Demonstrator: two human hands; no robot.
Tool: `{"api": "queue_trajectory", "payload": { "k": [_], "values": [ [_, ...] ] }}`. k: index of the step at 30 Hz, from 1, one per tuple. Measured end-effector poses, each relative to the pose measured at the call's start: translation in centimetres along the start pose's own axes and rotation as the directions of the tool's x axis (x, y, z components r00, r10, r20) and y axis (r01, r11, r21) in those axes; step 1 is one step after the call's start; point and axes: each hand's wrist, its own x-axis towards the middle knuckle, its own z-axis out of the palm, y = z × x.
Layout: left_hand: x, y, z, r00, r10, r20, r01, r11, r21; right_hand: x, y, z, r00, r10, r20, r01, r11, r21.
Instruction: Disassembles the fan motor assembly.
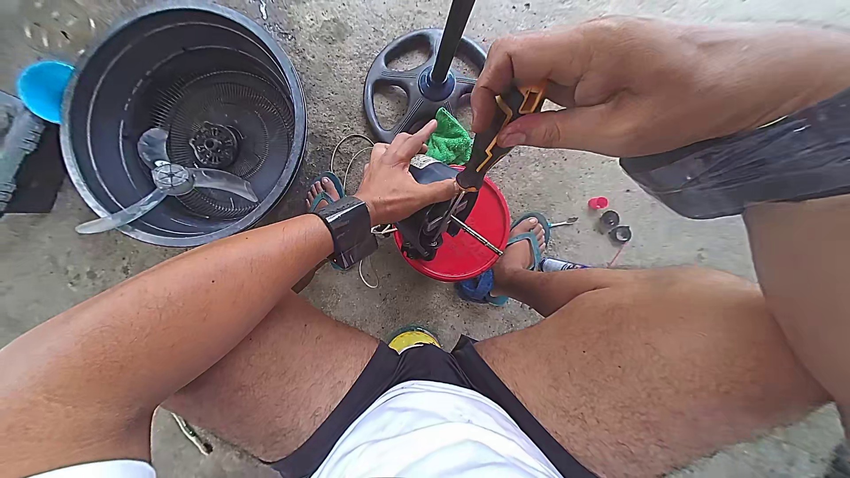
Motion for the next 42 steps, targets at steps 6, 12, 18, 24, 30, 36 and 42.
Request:
{"api": "queue_trajectory", "payload": {
  "k": [6,12,18,24,30,36,42],
  "values": [
    [0.2,-0.3,-0.2,1.0,0.002,0.014,-0.001,1.0,-0.016,0.0,-0.6,1.1,0.978,0.138,-0.155,-0.182,0.929,-0.322],
    [0.1,-0.4,0.1,1.0,0.025,-0.014,-0.025,1.0,0.009,1.1,-1.4,2.2,0.951,0.176,-0.255,-0.276,0.856,-0.437],
    [-0.2,-0.2,-0.2,1.0,-0.01,0.011,0.01,1.0,0.011,0.4,0.6,1.2,0.988,-0.142,-0.059,0.14,0.99,-0.026],
    [0.2,-0.5,0.0,1.0,0.011,0.005,-0.011,1.0,-0.011,-0.7,-0.4,0.6,0.996,0.07,-0.05,-0.077,0.986,-0.149],
    [0.0,0.0,-0.1,1.0,0.022,-0.003,-0.023,1.0,-0.018,0.4,-1.8,1.7,0.964,0.139,-0.227,-0.244,0.801,-0.547],
    [0.1,-0.4,0.1,1.0,0.025,-0.006,-0.025,1.0,0.002,-0.7,-1.0,0.6,0.998,-0.051,-0.045,0.045,0.99,-0.136],
    [0.1,-0.4,-0.1,0.999,0.032,-0.003,-0.032,0.999,-0.029,-1.1,-1.1,1.0,0.991,0.069,-0.119,-0.097,0.962,-0.255]
  ]
}}
